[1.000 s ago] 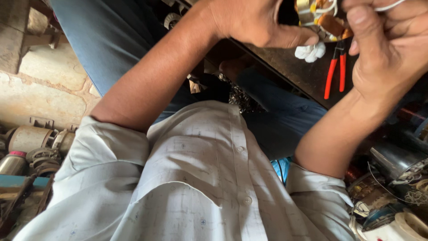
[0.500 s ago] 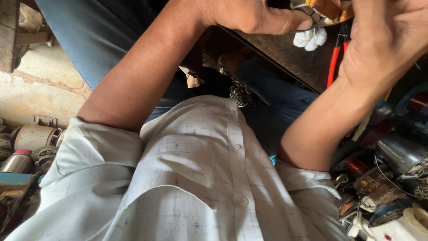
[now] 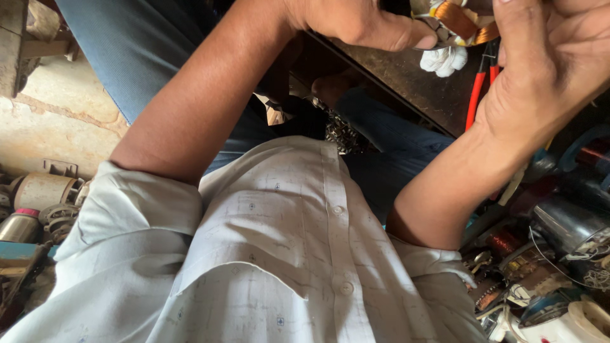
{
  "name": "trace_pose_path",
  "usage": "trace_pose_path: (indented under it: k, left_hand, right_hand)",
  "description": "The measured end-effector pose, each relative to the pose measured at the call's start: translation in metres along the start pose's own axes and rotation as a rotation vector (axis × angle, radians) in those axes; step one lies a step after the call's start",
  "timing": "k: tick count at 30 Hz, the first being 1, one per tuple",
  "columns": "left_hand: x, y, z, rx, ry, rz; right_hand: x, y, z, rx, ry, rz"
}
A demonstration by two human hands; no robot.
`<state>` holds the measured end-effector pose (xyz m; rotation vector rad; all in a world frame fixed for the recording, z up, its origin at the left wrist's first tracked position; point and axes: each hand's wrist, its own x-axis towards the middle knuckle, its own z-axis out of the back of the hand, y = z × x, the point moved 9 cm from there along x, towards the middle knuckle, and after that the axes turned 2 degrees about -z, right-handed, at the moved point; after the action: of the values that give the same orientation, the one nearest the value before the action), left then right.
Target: The person sits on the floor at a workbench and ties white string around the copper windings of an electric motor stator, tightening loops by hand around the coil bundles. They occasionally use pliers to trim or assist, and rotate the stator to reach different sections of the windings.
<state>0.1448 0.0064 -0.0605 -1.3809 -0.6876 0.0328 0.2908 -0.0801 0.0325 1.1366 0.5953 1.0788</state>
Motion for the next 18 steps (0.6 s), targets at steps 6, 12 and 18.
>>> trace_pose_path:
  k: [6,12,18]
  left_hand:
    - [-0.009,0.021,0.002,-0.107,0.057,0.233]
    - [-0.009,0.012,0.007,-0.073,0.049,0.154]
    - [-0.011,0.009,0.024,-0.062,0.031,0.127]
  right_hand:
    - [-0.005,0.014,-0.011,-0.072,0.108,0.055]
    - [-0.004,0.028,-0.023,-0.084,0.133,0.105]
    - [-0.011,0.051,-0.040,-0.130,0.126,0.236]
